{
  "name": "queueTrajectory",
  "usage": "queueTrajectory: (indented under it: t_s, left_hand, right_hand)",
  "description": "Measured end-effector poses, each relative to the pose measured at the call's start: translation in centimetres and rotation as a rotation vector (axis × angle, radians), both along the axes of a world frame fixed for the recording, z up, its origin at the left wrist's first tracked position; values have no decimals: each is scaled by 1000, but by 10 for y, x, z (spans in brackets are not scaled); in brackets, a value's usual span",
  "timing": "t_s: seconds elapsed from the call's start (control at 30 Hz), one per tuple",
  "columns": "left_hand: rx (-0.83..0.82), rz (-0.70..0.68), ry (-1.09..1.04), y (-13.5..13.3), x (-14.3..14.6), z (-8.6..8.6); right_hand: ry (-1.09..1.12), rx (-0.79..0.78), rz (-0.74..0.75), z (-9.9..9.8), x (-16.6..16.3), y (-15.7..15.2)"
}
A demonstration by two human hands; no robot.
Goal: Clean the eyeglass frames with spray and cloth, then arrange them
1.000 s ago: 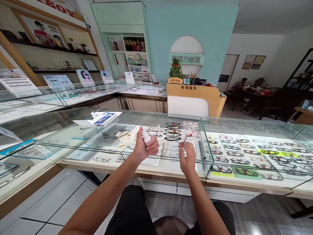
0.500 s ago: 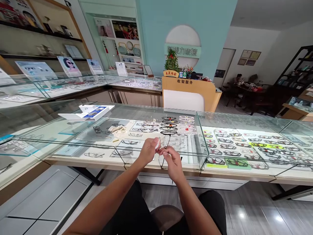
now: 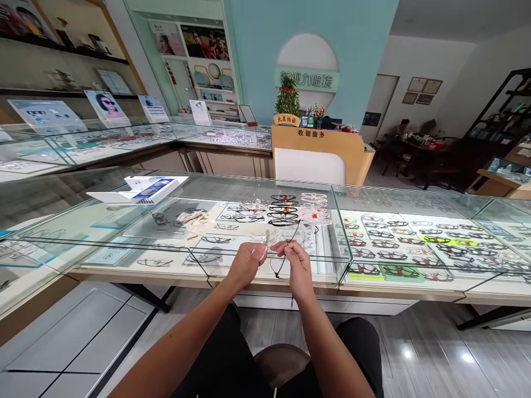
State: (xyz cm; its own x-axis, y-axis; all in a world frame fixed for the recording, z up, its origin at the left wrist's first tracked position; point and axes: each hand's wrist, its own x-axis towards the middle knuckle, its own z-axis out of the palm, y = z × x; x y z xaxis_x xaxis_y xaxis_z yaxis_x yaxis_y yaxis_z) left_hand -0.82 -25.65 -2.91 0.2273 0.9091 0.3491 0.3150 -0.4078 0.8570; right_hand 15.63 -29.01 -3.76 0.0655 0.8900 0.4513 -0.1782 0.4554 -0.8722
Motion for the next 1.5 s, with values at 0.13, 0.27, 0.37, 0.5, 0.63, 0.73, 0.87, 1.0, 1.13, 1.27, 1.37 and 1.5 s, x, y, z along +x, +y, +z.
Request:
queueTrajectory:
  t_s: [0.13, 0.27, 0.37, 0.5, 0.63, 0.73, 0.87, 1.0, 1.13, 1.27, 1.37, 1.5]
  left_hand:
    - [-35, -25, -1, -3, 1, -6]
    - [-43, -20, -130, 4, -19, 1]
    - [6, 119, -243, 26, -58, 4]
    - [104, 574, -121, 70, -138, -3]
    - [74, 899, -58, 102, -220, -17]
    - [47, 1027, 32, 110, -265, -28]
    - [42, 1086, 157, 112, -297, -40]
    - [28, 1112, 225, 114, -308, -49]
    - [17, 1123, 243, 116, -311, -53]
    - [18, 1117, 248, 115, -313, -55]
    - [26, 1115, 248, 110, -309, -57]
    - [210, 1295, 301, 92, -287, -54]
  right_hand:
    - [48, -16, 10, 0, -2, 3]
    - [45, -5, -2, 3, 1, 1]
    - [53, -1, -18, 3, 10, -2]
    - [111, -8, -39, -1, 26, -3]
    - [159, -71, -26, -2, 35, -4]
    - [163, -141, 8, 0, 36, -6]
    - [158, -170, 13, 3, 35, -7]
    - [141, -134, -18, 4, 31, -4]
    - [125, -117, -43, 3, 29, -2]
    - [110, -151, -40, 2, 29, -2]
    - [111, -161, -16, 1, 29, -2]
    - [108, -169, -9, 0, 31, -3]
